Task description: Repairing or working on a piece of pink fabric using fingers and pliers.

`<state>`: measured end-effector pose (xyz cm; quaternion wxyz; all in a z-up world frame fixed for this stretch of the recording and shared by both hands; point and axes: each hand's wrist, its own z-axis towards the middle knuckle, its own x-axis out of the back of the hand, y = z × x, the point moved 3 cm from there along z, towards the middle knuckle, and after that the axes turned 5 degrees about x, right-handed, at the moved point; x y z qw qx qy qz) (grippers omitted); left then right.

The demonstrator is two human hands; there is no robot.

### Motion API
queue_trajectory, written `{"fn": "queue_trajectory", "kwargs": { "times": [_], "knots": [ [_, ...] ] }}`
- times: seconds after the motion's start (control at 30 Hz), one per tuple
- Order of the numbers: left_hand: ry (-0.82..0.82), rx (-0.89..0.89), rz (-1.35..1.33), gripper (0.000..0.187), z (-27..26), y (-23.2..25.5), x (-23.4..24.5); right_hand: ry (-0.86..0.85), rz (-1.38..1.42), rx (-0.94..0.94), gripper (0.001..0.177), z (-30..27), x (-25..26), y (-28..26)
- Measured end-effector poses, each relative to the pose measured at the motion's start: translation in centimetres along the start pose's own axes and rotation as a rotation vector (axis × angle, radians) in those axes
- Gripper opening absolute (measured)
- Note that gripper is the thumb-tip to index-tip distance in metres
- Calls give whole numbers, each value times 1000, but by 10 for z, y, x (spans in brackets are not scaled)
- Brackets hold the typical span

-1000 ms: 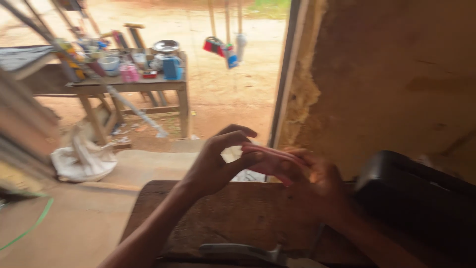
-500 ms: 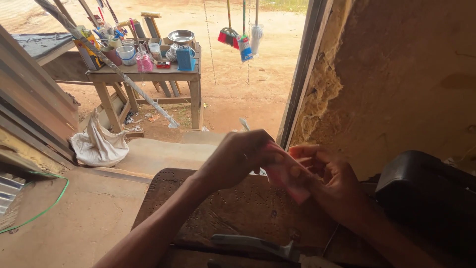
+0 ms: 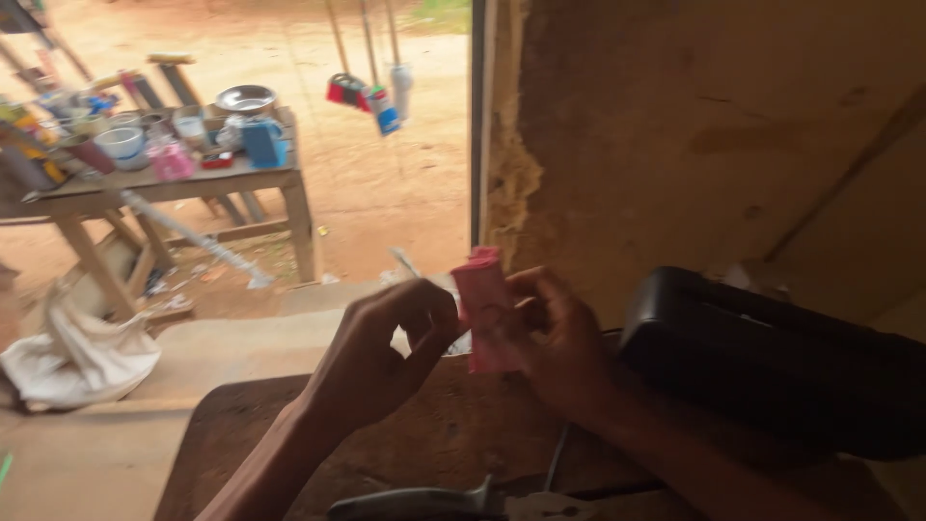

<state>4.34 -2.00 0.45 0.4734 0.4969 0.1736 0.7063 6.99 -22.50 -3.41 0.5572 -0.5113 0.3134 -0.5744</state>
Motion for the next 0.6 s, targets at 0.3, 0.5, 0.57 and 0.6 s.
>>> {"fn": "queue_trajectory", "kwargs": {
  "times": [0.3, 0.5, 0.57, 0.6],
  "knots": [
    [-36, 75, -238, 23, 2, 7, -10, -164, 22, 226, 42, -7, -1, -24],
    [-43, 175, -269, 22, 2, 8, -11, -116, 12, 243, 45, -9, -3, -27],
    [-51, 169, -273, 21, 3, 9, -11, -89, 9, 222, 45, -8, -2, -26],
    [-59, 167, -275, 20, 2, 8, -11, -65, 10, 198, 45, -8, -2, -24]
  ]
}}
